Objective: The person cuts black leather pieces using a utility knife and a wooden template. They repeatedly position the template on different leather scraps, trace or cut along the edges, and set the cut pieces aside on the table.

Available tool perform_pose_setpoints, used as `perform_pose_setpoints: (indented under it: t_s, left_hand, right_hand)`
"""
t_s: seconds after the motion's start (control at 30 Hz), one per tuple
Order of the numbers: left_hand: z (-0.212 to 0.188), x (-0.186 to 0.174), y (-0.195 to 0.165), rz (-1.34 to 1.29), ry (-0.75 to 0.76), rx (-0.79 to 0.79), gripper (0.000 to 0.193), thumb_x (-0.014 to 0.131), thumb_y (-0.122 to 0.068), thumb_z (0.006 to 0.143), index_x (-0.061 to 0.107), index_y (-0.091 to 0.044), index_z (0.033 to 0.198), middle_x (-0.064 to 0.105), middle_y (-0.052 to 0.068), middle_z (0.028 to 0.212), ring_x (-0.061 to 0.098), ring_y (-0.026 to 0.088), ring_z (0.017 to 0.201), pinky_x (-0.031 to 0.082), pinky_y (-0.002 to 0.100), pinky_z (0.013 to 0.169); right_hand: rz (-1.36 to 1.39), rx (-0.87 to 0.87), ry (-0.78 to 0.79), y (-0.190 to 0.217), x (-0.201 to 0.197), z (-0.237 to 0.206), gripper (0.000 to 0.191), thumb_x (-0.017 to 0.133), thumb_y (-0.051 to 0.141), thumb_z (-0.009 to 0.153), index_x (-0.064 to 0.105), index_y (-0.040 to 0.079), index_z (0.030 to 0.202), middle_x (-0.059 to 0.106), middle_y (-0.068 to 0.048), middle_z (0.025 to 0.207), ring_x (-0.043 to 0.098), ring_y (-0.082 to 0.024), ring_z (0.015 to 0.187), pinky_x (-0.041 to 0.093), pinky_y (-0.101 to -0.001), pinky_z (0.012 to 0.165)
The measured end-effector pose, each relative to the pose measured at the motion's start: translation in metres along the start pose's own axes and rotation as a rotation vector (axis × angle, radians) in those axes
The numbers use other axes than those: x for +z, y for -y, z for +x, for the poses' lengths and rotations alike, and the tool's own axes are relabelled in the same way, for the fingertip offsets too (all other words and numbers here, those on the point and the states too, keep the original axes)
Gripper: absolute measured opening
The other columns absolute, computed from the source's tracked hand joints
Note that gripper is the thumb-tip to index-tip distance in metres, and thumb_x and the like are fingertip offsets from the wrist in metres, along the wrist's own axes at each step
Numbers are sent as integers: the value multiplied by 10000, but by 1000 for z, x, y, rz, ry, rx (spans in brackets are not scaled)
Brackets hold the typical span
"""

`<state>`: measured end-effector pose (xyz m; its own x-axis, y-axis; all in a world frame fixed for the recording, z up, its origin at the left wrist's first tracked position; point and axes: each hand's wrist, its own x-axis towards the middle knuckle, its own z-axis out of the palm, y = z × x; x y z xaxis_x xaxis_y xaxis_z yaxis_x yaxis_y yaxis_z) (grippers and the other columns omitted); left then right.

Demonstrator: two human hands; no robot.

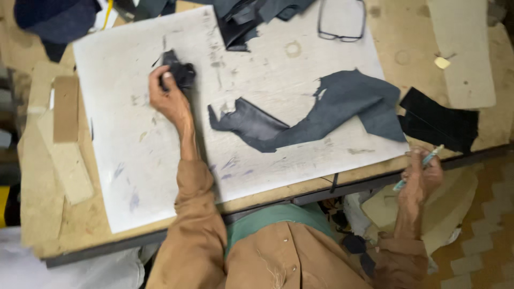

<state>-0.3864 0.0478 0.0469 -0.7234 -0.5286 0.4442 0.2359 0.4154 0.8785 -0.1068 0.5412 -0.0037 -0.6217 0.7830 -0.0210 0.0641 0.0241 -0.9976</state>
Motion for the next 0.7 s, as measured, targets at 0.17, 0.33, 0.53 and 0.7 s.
perform_pose_setpoints:
  t_s: [0.17,0.33,0.53,0.7]
  left_hand:
    - [-55,86,-101,-223,-236,199,175,565,-135,1123,680,-39,1213,683,109,1243,631,232,1234,465,368,1139]
    - [-81,174,-166,-256,692,528,375,644,-129,1074,589,-30,1432,558,216,1498,506,345,1418,398,445,1203]
    - [-169,160,-143,470,1252,169,459,649,-458,1012,684,-121,1321,744,152,929,699,297,773,558,421,693]
    - [-245,128,-105,366,892,723,710,629,-489,775,647,32,1257,707,170,915,656,256,705,567,344,525]
  right_hand:
    - [-74,107,78,-15,1,-9,174,739,109,969,721,41,1128,712,5,929,459,12,580,313,-182,460]
    - [-87,153,196,-9,6,-10,166,734,118,961,732,28,1100,688,13,848,401,4,531,293,-196,448]
    - [-98,124,45,-12,-54,23,170,739,131,961,728,33,1100,725,-2,870,416,-9,522,310,-193,448]
    - [-82,102,14,-22,-77,63,180,746,122,982,699,10,1116,724,-30,918,509,-24,610,316,-197,469]
